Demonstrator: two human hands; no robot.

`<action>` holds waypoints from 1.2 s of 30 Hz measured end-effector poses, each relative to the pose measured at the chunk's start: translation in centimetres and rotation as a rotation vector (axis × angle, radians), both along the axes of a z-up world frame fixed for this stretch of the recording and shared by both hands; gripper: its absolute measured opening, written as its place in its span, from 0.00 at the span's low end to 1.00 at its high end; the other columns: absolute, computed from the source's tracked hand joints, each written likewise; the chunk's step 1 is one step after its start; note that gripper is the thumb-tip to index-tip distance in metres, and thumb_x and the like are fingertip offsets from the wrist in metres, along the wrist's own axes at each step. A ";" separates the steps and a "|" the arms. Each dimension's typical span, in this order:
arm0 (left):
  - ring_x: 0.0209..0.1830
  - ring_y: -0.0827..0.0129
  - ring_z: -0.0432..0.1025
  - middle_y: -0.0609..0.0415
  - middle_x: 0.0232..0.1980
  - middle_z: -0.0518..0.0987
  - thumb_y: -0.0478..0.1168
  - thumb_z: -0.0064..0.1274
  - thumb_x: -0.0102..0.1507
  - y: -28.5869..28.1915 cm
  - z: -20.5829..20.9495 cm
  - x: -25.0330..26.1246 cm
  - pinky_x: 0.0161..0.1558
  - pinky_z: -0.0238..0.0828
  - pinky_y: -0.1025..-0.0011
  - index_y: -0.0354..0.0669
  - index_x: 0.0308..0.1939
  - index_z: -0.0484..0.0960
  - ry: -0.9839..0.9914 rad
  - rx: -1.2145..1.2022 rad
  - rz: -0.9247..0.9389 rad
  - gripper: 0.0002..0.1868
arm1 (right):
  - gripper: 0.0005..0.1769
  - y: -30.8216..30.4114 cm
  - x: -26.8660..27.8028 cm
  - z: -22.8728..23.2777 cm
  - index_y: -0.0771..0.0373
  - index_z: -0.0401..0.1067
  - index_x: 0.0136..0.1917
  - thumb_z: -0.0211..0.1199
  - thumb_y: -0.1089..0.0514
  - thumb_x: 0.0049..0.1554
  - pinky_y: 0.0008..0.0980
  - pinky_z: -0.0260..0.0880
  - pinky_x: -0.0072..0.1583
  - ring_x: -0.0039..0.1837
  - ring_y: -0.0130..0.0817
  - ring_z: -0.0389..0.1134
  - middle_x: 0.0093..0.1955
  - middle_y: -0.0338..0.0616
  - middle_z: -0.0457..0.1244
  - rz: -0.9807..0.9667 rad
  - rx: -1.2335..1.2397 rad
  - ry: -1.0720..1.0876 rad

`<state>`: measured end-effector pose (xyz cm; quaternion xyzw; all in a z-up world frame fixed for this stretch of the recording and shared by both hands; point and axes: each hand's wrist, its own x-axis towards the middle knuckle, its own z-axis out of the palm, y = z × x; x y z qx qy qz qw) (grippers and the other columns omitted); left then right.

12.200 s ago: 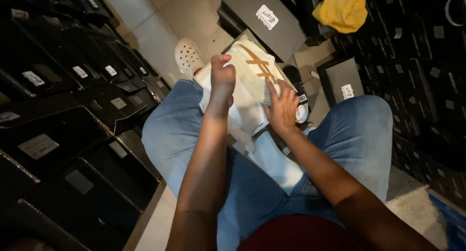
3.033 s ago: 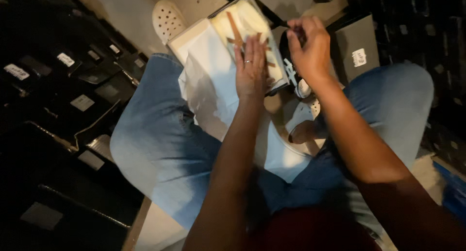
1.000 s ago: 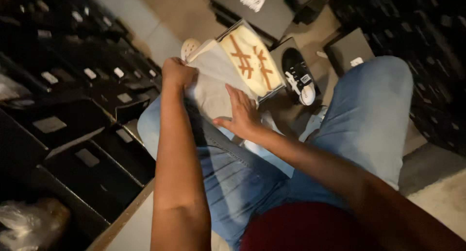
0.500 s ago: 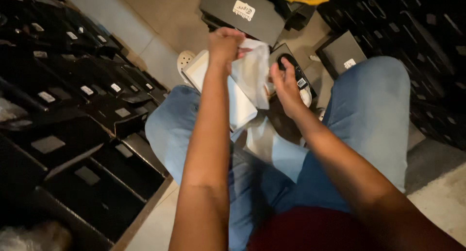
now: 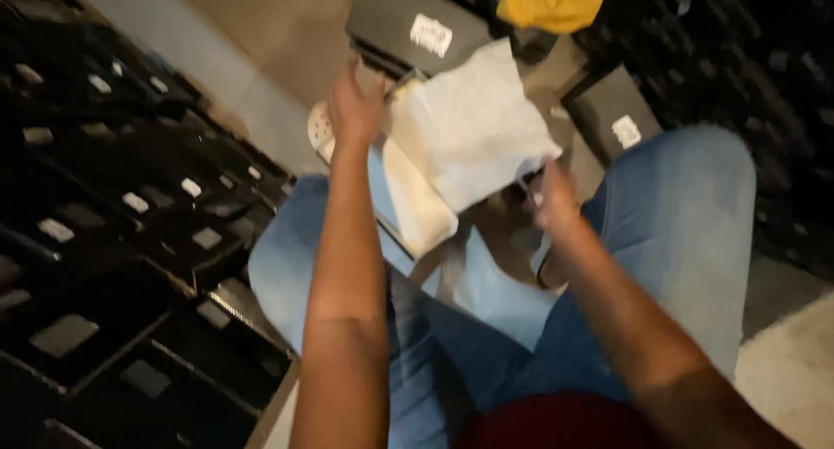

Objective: The person wipes a white sneaker with a yellow cloth, focusing on the upper and sole. They then place the sneaker into a shoebox, cover it with tissue paper, and close the box.

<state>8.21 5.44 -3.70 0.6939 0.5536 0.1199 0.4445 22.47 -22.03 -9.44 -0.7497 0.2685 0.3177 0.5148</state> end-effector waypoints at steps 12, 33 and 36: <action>0.60 0.41 0.76 0.49 0.63 0.78 0.69 0.58 0.59 -1.7 -1.1 -2.9 0.62 0.67 0.45 0.54 0.71 0.70 0.696 0.049 -0.583 0.42 | 0.53 3.9 -3.2 4.5 0.52 0.41 0.85 0.50 0.21 0.61 0.74 0.57 0.71 0.83 0.71 0.30 0.86 0.59 0.28 0.563 0.173 0.469; 0.61 0.40 0.71 0.40 0.61 0.78 0.61 0.67 0.52 -13.2 32.8 -9.4 0.53 0.70 0.46 0.42 0.78 0.57 0.540 0.316 -0.467 0.58 | 0.20 -3.3 6.3 31.5 0.56 0.74 0.62 0.65 0.47 0.60 0.30 0.73 0.51 0.53 0.26 0.70 0.58 0.38 0.70 0.944 0.352 -0.533; 0.61 0.44 0.72 0.36 0.60 0.78 0.53 0.68 0.51 -20.6 33.3 -12.7 0.54 0.68 0.54 0.40 0.82 0.45 0.370 0.163 -0.479 0.64 | 0.21 -8.5 6.8 36.6 0.60 0.76 0.63 0.61 0.43 0.67 0.30 0.67 0.55 0.57 0.28 0.67 0.60 0.41 0.69 1.160 0.204 -0.830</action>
